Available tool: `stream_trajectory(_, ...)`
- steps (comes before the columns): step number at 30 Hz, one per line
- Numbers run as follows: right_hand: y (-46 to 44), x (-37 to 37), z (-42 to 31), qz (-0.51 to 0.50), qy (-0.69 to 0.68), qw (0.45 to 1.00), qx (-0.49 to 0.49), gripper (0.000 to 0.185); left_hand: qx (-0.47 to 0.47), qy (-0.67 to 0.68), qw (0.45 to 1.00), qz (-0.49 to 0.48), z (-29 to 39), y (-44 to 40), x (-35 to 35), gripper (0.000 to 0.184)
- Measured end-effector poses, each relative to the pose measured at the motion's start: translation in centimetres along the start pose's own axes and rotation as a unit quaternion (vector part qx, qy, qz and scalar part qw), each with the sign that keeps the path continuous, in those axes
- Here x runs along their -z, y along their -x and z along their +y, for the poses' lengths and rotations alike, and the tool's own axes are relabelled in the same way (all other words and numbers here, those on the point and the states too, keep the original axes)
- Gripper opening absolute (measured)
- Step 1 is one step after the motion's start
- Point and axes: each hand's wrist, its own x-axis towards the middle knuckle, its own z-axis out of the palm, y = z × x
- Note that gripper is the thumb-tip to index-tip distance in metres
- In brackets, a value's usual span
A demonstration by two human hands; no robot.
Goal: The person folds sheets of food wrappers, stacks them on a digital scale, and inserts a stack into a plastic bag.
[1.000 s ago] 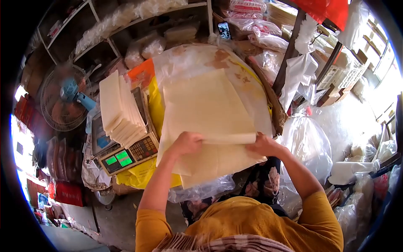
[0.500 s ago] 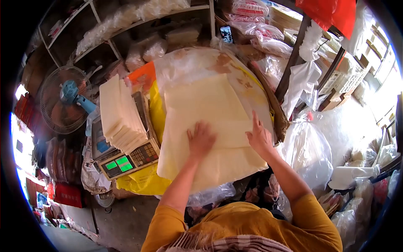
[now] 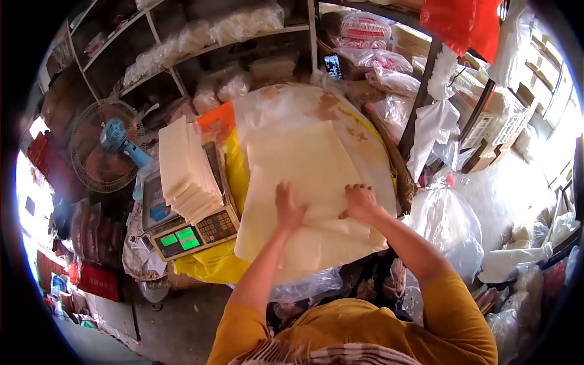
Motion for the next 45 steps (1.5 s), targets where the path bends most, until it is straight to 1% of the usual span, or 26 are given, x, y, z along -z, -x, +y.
stream_trajectory(1,0.1,0.3,0.1,-0.04,-0.011,0.999,-0.01,0.06,0.013,0.041,0.995,0.086,-0.2,0.2,0.4,0.052)
stream_trajectory(3,0.3,0.7,0.7,-0.12,-0.031,0.992,-0.028,0.061,0.204,0.155,0.965,-0.047,0.7,1.5,3.4,0.054)
stream_trajectory(4,0.3,0.4,0.9,-0.104,-0.071,0.992,-0.021,0.053,0.296,0.21,0.925,-0.112,1.8,2.3,5.6,0.056)
stream_trajectory(5,0.5,-0.2,1.2,-0.089,-0.111,0.99,-0.014,0.045,0.391,0.303,0.84,-0.221,3.1,3.1,7.4,0.058)
stream_trajectory(6,1.0,-1.2,1.2,-0.08,-0.151,0.985,-0.007,0.038,0.474,0.386,0.723,-0.322,4.2,4.5,8.8,0.061)
stream_trajectory(8,1.9,-3.0,1.4,-0.044,-0.404,0.913,0.043,0.04,0.478,0.439,0.709,-0.276,6.4,6.9,9.1,0.062)
stream_trajectory(9,1.8,-3.8,0.5,-0.036,-0.52,0.85,0.073,0.041,0.419,0.509,0.719,-0.219,7.4,7.9,8.9,0.06)
stream_trajectory(13,5.4,0.5,-6.7,-0.093,-0.597,0.787,0.129,0.052,0.267,0.641,0.719,-0.025,7.8,8.8,11.2,0.063)
stream_trajectory(15,5.9,1.2,-8.0,-0.116,-0.634,0.75,0.148,0.059,0.249,0.599,0.758,0.06,5.2,8.8,14.4,0.065)
stream_trajectory(16,6.3,1.5,-8.5,-0.062,-0.535,0.818,0.203,0.061,0.169,0.559,0.802,0.13,3.0,8.7,16.8,0.07)
stream_trajectory(18,7.3,1.6,-9.4,0.05,-0.308,0.903,0.294,0.064,0.097,0.456,0.833,0.298,0.8,5.0,23.5,0.083)
stream_trajectory(19,8.0,1.3,-10.2,-0.028,-0.335,0.893,0.3,0.07,0.104,0.407,0.824,0.381,-2.7,4.4,26.3,0.082)
stream_trajectory(21,9.0,-1.3,-11.5,0.008,-0.195,0.909,0.368,0.079,0.085,0.379,0.808,0.443,-6.8,2.1,31.5,0.079)
stream_trajectory(23,9.3,-4.7,-11.6,0.043,-0.084,0.915,0.392,0.08,0.14,0.366,0.788,0.475,-13.7,1.0,33.4,0.075)
stream_trajectory(25,9.0,-7.5,-11.3,0.046,-0.023,0.915,0.4,0.077,0.193,0.347,0.82,0.411,-20.8,0.0,33.8,0.072)
stream_trajectory(29,9.0,-8.0,-10.3,0.03,-0.012,0.909,0.415,0.065,0.329,0.271,0.871,0.244,-31.5,-0.8,32.1,0.061)
stream_trajectory(30,9.2,-6.8,-10.2,0.022,-0.027,0.913,0.406,0.062,0.252,0.09,0.92,0.286,-29.4,-1.0,31.7,0.059)
stream_trajectory(31,9.3,-6.0,-9.9,0.014,-0.042,0.917,0.395,0.059,0.162,-0.091,0.93,0.316,-24.5,-1.0,31.5,0.057)
stream_trajectory(32,9.4,-5.7,-9.7,0.0,-0.055,0.923,0.382,0.058,0.063,-0.266,0.901,0.337,-19.9,-0.7,30.8,0.055)
stream_trajectory(34,9.2,-5.1,-9.4,-0.023,-0.081,0.931,0.355,0.056,-0.052,-0.277,0.906,0.316,-13.4,1.8,28.4,0.05)
stream_trajectory(35,9.0,-5.3,-9.0,-0.038,-0.077,0.935,0.344,0.058,-0.086,-0.136,0.973,0.163,-12.8,4.0,26.6,0.048)
stream_trajectory(36,8.8,-5.4,-8.6,-0.041,-0.074,0.934,0.346,0.058,-0.116,0.008,0.993,0.0,-12.3,5.4,24.8,0.045)
stream_trajectory(38,8.6,-5.7,-7.9,-0.053,-0.069,0.93,0.357,0.056,-0.174,-0.142,0.97,-0.097,-4.6,5.2,23.2,0.037)
stream_trajectory(41,8.0,-5.8,-6.9,-0.08,-0.075,0.924,0.366,0.06,-0.211,-0.128,0.954,-0.172,-5.2,6.2,21.0,0.033)
stream_trajectory(44,8.6,-4.0,-5.8,-0.06,-0.071,0.925,0.369,0.066,-0.212,-0.051,0.963,-0.157,-6.2,5.7,19.9,0.029)
stream_trajectory(45,8.7,-3.4,-5.1,-0.046,-0.094,0.92,0.377,0.064,-0.176,-0.013,0.972,-0.153,-6.4,5.6,19.3,0.027)
